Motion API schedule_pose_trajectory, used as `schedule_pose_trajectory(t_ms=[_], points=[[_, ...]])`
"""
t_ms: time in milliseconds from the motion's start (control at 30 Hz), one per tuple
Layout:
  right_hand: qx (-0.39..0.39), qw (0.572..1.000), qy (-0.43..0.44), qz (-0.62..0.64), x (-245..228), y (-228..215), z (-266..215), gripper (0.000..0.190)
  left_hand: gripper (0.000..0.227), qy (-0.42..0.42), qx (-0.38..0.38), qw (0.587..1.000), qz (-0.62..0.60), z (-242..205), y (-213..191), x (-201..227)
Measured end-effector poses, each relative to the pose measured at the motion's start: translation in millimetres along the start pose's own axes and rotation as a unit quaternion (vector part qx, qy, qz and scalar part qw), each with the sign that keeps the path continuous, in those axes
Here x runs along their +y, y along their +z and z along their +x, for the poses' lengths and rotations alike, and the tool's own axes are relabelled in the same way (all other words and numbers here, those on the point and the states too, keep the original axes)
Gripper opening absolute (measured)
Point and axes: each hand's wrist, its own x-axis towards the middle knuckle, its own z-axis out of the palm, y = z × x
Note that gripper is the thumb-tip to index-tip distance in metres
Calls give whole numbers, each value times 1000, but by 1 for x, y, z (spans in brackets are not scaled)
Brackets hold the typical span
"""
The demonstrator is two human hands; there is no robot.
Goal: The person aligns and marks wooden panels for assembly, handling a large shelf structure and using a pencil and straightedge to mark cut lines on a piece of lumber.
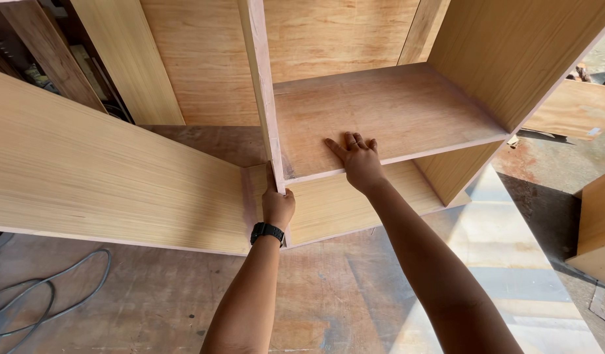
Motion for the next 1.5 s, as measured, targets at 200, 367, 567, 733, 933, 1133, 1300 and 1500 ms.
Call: schedule_pose_trajectory(t_ms=[200, 367, 567, 733, 933, 1133, 1300, 1500], points=[[-101, 994, 24, 25, -12, -26, -12, 102, 98, 2, -23, 1000, 21, -15, -14, 10], [-135, 990, 31, -34, -29, -29, -55, 105, 66, 40, 39, 998, 7, -27, -17, -12], [-147, 987, 34, -53, -60, -28, -140, 107, 51, 56, 30, 998, -30, -94, -42, -59], [-144, 986, 28, -85, -89, -79, -237, 106, 51, 34, -2, 999, 28, -178, -66, -89], [-83, 992, 11, -97, -107, -133, -347, 107, 79, 59, -111, 989, 73, -291, -121, -80], [-55, 996, -28, -61, -107, -174, -418, 107, 103, 89, -179, 973, 120, -368, -145, -80], [-85, 996, -22, 17, -79, -182, -406, 111, 106, 110, -168, 966, 160, -367, -129, -62], [-186, 981, 22, 41, -47, -204, -336, 110, 92, 168, -98, 978, 73, -319, -114, -21]])
